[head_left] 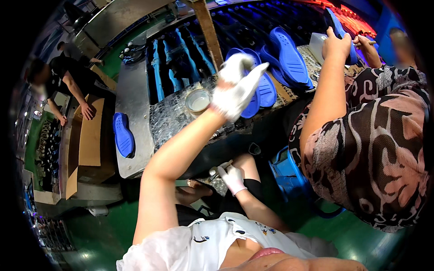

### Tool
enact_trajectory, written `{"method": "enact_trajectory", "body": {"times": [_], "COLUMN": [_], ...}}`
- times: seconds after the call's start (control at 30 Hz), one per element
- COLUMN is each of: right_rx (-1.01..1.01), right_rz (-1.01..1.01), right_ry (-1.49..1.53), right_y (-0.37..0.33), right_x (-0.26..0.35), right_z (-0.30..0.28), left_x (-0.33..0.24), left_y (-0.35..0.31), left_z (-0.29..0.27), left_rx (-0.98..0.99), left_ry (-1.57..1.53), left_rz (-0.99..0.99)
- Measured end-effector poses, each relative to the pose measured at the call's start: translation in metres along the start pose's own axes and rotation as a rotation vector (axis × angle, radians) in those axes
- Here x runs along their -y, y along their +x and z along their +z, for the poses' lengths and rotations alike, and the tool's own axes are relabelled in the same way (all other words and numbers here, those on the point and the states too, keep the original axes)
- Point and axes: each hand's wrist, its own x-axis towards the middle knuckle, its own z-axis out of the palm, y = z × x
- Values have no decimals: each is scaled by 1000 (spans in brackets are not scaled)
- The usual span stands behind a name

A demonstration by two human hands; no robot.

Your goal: The person uses a brush to apply a substance along the edges of blue shoe soles at a factory workstation while other shoes move along a conveyor belt.

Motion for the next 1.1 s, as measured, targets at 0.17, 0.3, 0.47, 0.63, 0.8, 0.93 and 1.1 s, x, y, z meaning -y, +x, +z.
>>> {"method": "enact_trajectory", "body": {"times": [0.17, 0.3, 0.47, 0.63, 0.8, 0.93, 1.1], "right_rx": [323, 311, 270, 294, 283, 326, 221], "right_rz": [285, 170, 165, 154, 83, 74, 23], "right_ry": [-321, -214, -189, -192, -241, -198, 125], "right_y": [-166, -174, -186, -183, -180, -189, -185], "right_x": [-23, 9, -15, -11, -51, -10, 35], "right_z": [63, 68, 61, 65, 68, 51, 42], "left_x": [55, 174, 174, 216, 226, 174, 87], "left_y": [-76, -154, -179, -229, -272, -262, -219], "left_z": [-99, -231, -263, -282, -301, -308, -290], "left_rx": [-177, -248, 245, 131, -105, -700, -854], "left_ry": [-144, 796, 546, 326, 303, 19, -424], "left_rz": [-251, -392, -1367, -1389, -1358, -1330, -992]}}
